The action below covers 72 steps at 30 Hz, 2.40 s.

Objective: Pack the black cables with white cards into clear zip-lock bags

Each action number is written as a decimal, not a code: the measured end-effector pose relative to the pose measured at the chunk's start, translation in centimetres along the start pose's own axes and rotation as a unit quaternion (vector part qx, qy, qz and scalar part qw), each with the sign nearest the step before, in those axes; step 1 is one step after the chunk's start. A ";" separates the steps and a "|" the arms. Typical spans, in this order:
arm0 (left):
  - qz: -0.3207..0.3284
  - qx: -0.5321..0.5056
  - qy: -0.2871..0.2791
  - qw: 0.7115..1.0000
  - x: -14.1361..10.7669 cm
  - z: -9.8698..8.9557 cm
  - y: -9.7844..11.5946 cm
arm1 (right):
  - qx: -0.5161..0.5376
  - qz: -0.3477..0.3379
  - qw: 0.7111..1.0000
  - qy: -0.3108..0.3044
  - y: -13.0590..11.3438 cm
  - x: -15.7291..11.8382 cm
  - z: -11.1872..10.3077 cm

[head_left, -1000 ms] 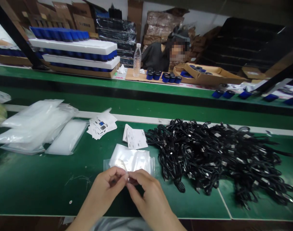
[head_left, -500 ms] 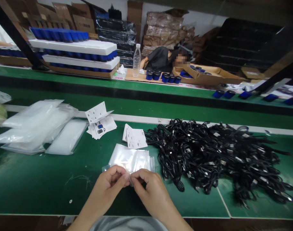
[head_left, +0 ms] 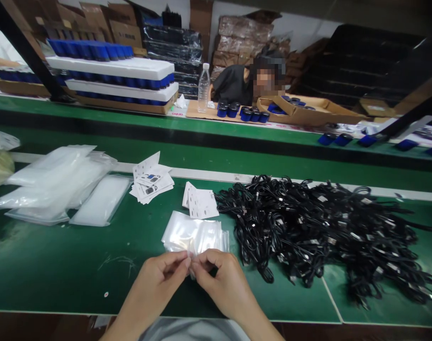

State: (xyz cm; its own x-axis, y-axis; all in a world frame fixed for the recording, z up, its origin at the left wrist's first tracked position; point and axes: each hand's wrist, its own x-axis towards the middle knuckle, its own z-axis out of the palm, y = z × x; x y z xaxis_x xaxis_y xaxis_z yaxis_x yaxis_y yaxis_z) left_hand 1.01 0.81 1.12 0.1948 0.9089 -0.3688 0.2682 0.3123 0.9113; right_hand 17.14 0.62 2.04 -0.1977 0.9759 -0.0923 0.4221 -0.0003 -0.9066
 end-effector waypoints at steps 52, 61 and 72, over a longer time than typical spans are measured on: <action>0.222 0.315 0.097 0.918 -0.3 0.1 0.9 | -0.256 -0.067 0.958 0.110 0.2 0.0 1.2; 0.177 0.284 0.106 0.936 -0.6 -0.7 0.6 | -0.247 -0.078 0.964 0.061 -0.5 1.4 0.0; 0.031 0.122 0.145 0.981 -0.6 -1.8 1.7 | -0.312 -0.122 0.931 0.143 -1.8 6.7 -0.5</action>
State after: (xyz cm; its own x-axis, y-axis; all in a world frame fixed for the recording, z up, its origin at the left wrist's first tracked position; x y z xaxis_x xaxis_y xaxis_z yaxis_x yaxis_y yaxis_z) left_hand -0.36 1.26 3.17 -0.0504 0.9755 -0.2143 0.4886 0.2112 0.8466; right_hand 15.53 7.23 3.24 -0.1491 0.9486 0.2792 0.8448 0.2689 -0.4626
